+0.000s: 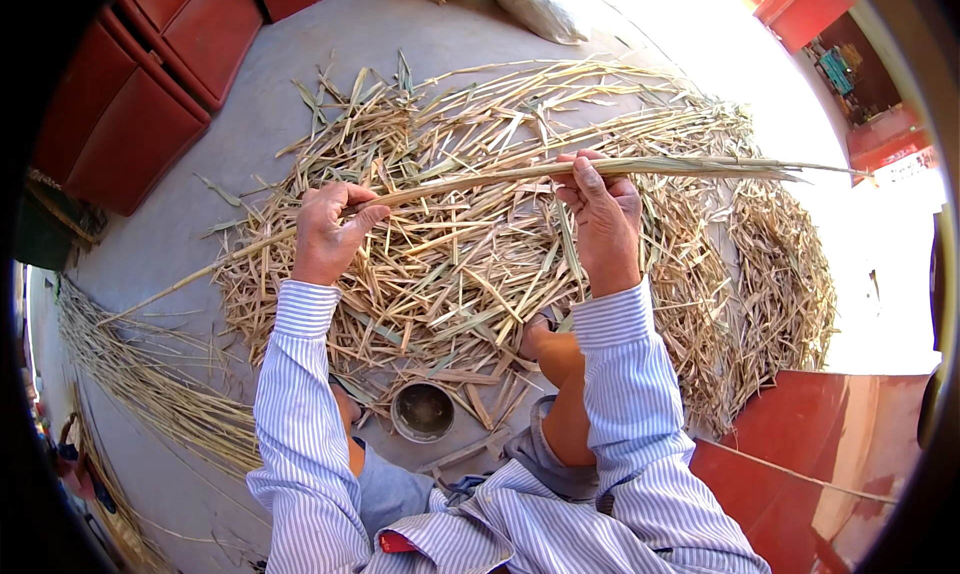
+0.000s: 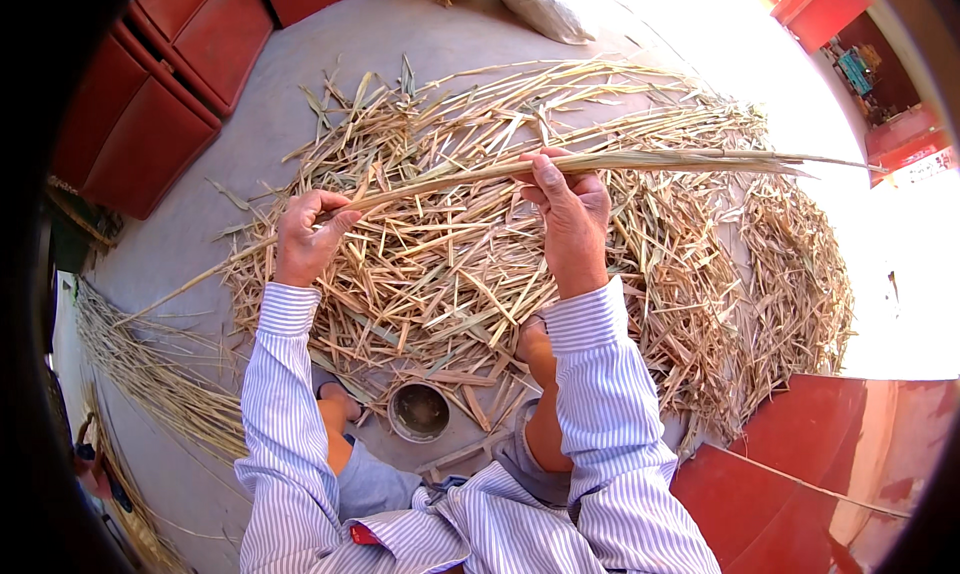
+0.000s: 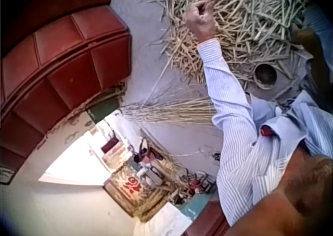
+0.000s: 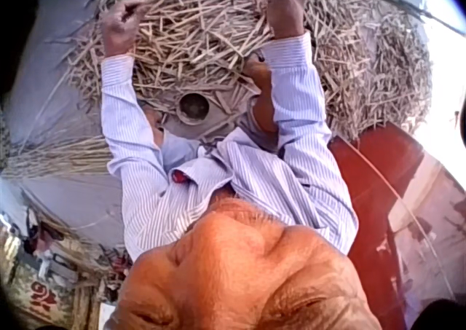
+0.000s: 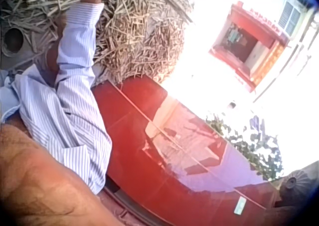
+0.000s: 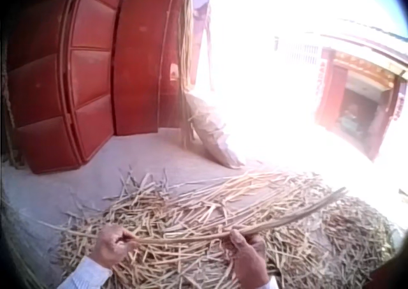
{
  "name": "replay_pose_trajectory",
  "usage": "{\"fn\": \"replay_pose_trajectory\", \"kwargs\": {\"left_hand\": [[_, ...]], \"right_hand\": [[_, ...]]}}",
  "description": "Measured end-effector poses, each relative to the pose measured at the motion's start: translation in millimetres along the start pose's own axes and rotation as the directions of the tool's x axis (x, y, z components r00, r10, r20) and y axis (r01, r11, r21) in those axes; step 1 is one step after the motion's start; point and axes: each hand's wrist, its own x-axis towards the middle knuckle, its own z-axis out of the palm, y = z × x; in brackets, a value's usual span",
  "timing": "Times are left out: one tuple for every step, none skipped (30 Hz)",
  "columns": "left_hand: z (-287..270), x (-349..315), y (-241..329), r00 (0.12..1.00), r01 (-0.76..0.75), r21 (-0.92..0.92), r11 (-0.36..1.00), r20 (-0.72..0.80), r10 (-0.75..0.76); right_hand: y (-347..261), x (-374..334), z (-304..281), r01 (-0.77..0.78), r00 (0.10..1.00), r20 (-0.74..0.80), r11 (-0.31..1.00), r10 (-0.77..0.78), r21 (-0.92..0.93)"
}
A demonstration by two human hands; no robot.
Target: The person sits on the floor and repeatedly picks up dried plant stems, strips off the outer layers by hand, and discards the debris. The process is repeated for multiple stems throughout the clip.
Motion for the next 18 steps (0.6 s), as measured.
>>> {"fn": "replay_pose_trajectory", "kwargs": {"left_hand": [[0.7, -0.8, -0.4, 1.0, -0.006, 0.034, 0.999, -0.003, 0.006], [1.1, -0.5, -0.8, 1.0, 0.026, 0.004, 1.0, -0.006, -0.026], [1.3, 0.9, -1.2, 0.998, 0.058, -0.025, 0.998, -0.007, -0.059], [0.9, 1.8, -2.0, 0.996, 0.091, -0.053, 0.994, -0.009, -0.091], [1.7, 2.0, -2.8, 0.998, 0.068, -0.014, 0.998, -0.012, -0.068], [3.6, 2.2, -3.6, 0.999, 0.045, 0.026, 0.999, -0.014, -0.044], [7.3, 3.0, -4.6, 1.0, 0.022, 0.063, 0.998, -0.016, -0.021], [10.9, 3.2, -6.2, 1.0, -0.001, 0.1, 0.995, -0.018, 0.003], [16.7, 1.6, -10.4, 1.0, 0.019, 0.12, 0.993, -0.016, -0.017], [17.3, 1.0, -12.0, 1.0, 0.016, 0.137, 0.99, -0.023, -0.013], [17.3, 0.6, -13.3, 1.0, 0.013, 0.155, 0.988, -0.03, -0.009], [17.3, 0.0, -14.8, 0.999, 0.01, 0.172, 0.985, -0.037, -0.004], [17.7, 0.1, -17.1, 1.0, 0.013, 0.189, 0.982, -0.029, -0.007], [17.8, 0.0, -20.0, 1.0, 0.015, 0.205, 0.979, -0.021, -0.011], [18.0, 0.4, -21.8, 1.0, 0.017, 0.222, 0.975, -0.013, -0.014], [18.0, 0.7, -22.4, 0.999, 0.004, 0.234, 0.972, -0.033, 0.004], [18.1, 1.2, -23.1, 0.998, -0.009, 0.246, 0.969, -0.053, 0.023], [18.1, 1.9, -23.9, 0.996, -0.021, 0.259, 0.966, -0.073, 0.041]], "right_hand": [[-2.9, -2.6, 3.1, 0.015, 1.0, -0.008, 0.998, -0.016, -0.056], [-6.1, -2.8, 3.0, 0.015, 1.0, 0.006, 0.997, -0.015, -0.071], [-9.6, -2.5, 1.1, 0.015, 1.0, 0.02, 0.996, -0.013, -0.086], [-11.7, -2.3, -1.3, 0.015, 0.999, 0.036, 0.995, -0.012, -0.1], [-12.3, 0.4, -5.3, -0.027, 1.0, -0.006, 0.993, 0.027, -0.113], [-11.0, 1.3, -8.8, -0.05, 0.998, -0.03, 0.99, 0.047, -0.13], [-10.7, 2.5, -10.8, -0.073, 0.996, -0.054, 0.986, 0.065, -0.149], [-10.0, 3.4, -11.8, -0.095, 0.993, -0.078, 0.981, 0.083, -0.167], [-8.6, 2.7, -12.2, -0.092, 0.991, -0.113, 0.977, 0.071, -0.194], [-9.8, 2.7, -13.0, -0.133, 0.989, -0.103, 0.96, 0.111, -0.247], [-11.9, 3.2, -15.6, -0.172, 0.984, -0.095, 0.939, 0.15, -0.299], [-13.5, 3.4, -17.2, -0.209, 0.978, -0.088, 0.913, 0.189, -0.351], [-15.6, 3.2, -17.5, -0.221, 0.975, -0.064, 0.911, 0.212, -0.348], [-17.6, 2.8, -17.4, -0.233, 0.972, -0.04, 0.909, 0.233, -0.345], [-20.0, 2.2, -17.5, -0.245, 0.967, -0.015, 0.907, 0.255, -0.343], [-22.8, 0.9, -18.3, -0.252, 0.959, 0.035, 0.899, 0.282, -0.358], [-26.6, -2.1, -19.6, -0.258, 0.947, 0.084, 0.891, 0.31, -0.374], [-30.2, -6.8, -19.7, -0.264, 0.932, 0.133, 0.882, 0.337, -0.389]]}}
